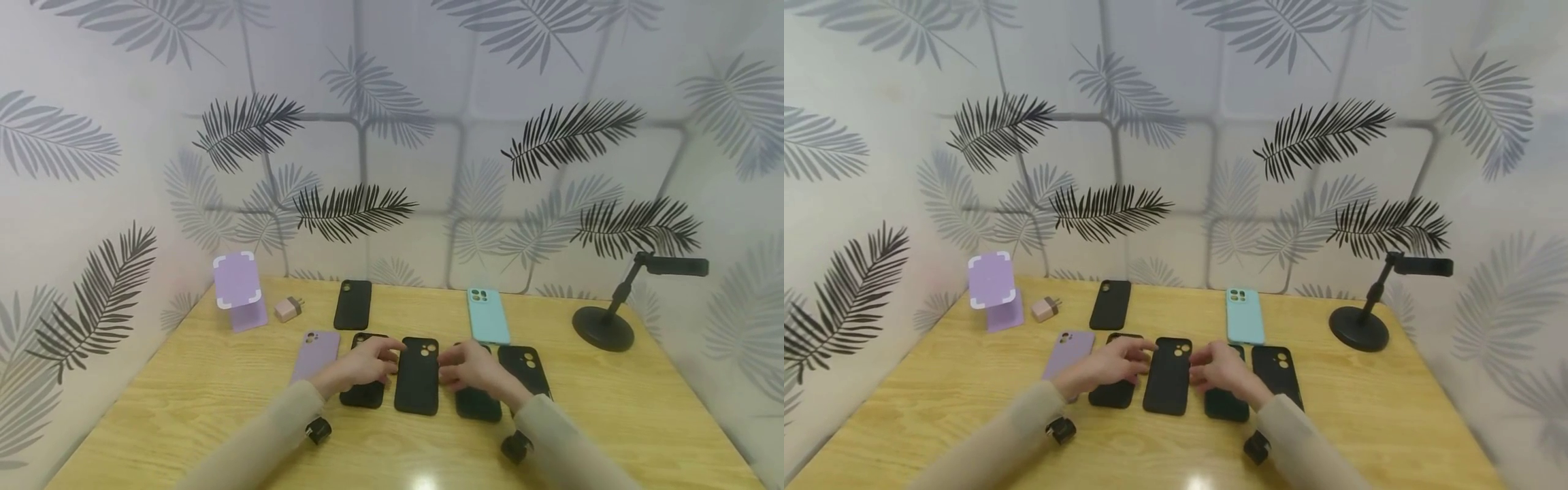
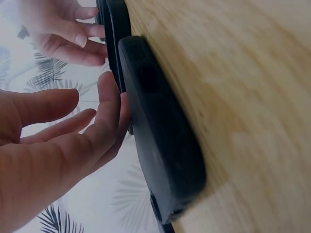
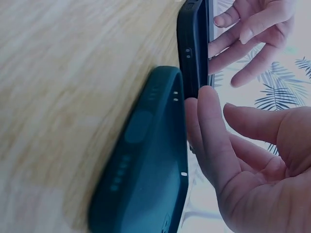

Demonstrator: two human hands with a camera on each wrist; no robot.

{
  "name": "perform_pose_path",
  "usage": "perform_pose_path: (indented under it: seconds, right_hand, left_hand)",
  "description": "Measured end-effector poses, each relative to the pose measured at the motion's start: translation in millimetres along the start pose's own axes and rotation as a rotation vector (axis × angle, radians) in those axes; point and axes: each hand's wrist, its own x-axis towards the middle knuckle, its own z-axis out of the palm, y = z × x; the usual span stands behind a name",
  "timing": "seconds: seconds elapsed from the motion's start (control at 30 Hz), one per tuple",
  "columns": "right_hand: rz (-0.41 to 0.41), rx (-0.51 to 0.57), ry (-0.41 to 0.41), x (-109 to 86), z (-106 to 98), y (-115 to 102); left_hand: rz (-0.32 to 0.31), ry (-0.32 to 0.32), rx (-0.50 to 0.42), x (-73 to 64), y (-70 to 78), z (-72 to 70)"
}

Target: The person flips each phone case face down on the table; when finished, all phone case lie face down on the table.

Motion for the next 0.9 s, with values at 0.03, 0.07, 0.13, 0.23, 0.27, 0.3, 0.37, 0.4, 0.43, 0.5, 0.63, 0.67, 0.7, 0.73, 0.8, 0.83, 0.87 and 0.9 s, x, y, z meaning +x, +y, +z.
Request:
perform_pose_path:
  seconds: [0.03,0.07,0.13,0.23,0.27,0.3,0.37,0.4,0.43,0.5,0.63,0.67,0.7,0.73,0.8,0.83,0.87,0.9]
  right_hand:
    - [0.004,0.002,0.001,0.1,0.3,-0.5]
    - [0.009,0.002,0.004,0.2,0.5,-1.0]
    - [0.018,-0.002,0.012,0.7,1.0,-1.9]
    - [0.034,-0.006,0.017,1.2,2.1,-2.4]
    - [0.037,-0.007,0.016,1.3,2.5,-2.4]
    - [0.041,-0.009,0.014,1.3,3.0,-2.3]
    - [0.05,-0.008,0.008,1.5,3.6,-2.3]
    - [0.053,-0.006,0.004,1.5,3.8,-2.4]
    - [0.052,-0.004,0.0,1.6,3.9,-2.4]
    - [0.048,0.008,-0.011,1.9,3.8,-2.1]
    - [0.021,0.036,-0.037,2.4,3.2,-1.3]
    - [0.015,0.044,-0.043,2.6,3.3,-1.1]
    - [0.011,0.048,-0.047,2.8,3.4,-0.8]
    - [0.009,0.053,-0.05,3.1,3.5,-0.7]
    - [0.006,0.066,-0.062,3.4,4.0,-0.7]
    - [-0.001,0.069,-0.075,3.7,4.2,-0.2]
    - [-0.006,0.082,-0.089,3.9,4.5,0.0]
    - [-0.011,0.094,-0.104,4.2,4.9,0.4]
  left_hand:
    - [-0.003,0.003,0.006,0.6,0.6,1.2]
    - [-0.006,0.005,0.012,0.9,1.3,2.4]
    - [-0.012,0.012,0.035,1.3,2.5,4.4]
    - [-0.028,0.021,0.036,0.8,4.3,6.9]
    - [-0.034,0.021,0.03,0.4,4.6,7.7]
    - [-0.041,0.024,0.024,0.3,4.7,8.4]
    - [-0.054,0.037,-0.002,-0.2,5.7,9.1]
    - [-0.059,0.046,-0.014,-0.2,6.0,9.2]
    - [-0.064,0.057,-0.023,-0.1,6.1,9.2]
    - [-0.066,0.082,-0.039,0.2,6.4,8.5]
    - [-0.048,0.119,-0.069,2.5,4.6,6.7]
    - [-0.041,0.126,-0.08,3.2,4.1,6.2]
    - [-0.034,0.133,-0.092,3.9,3.3,5.8]
    - [-0.028,0.14,-0.104,4.6,2.5,5.4]
    - [-0.019,0.152,-0.134,5.6,1.1,4.9]
    - [-0.013,0.155,-0.149,5.9,0.4,4.8]
    - [-0.011,0.157,-0.167,6.4,-0.7,4.7]
    - [-0.01,0.158,-0.187,6.7,-1.2,4.7]
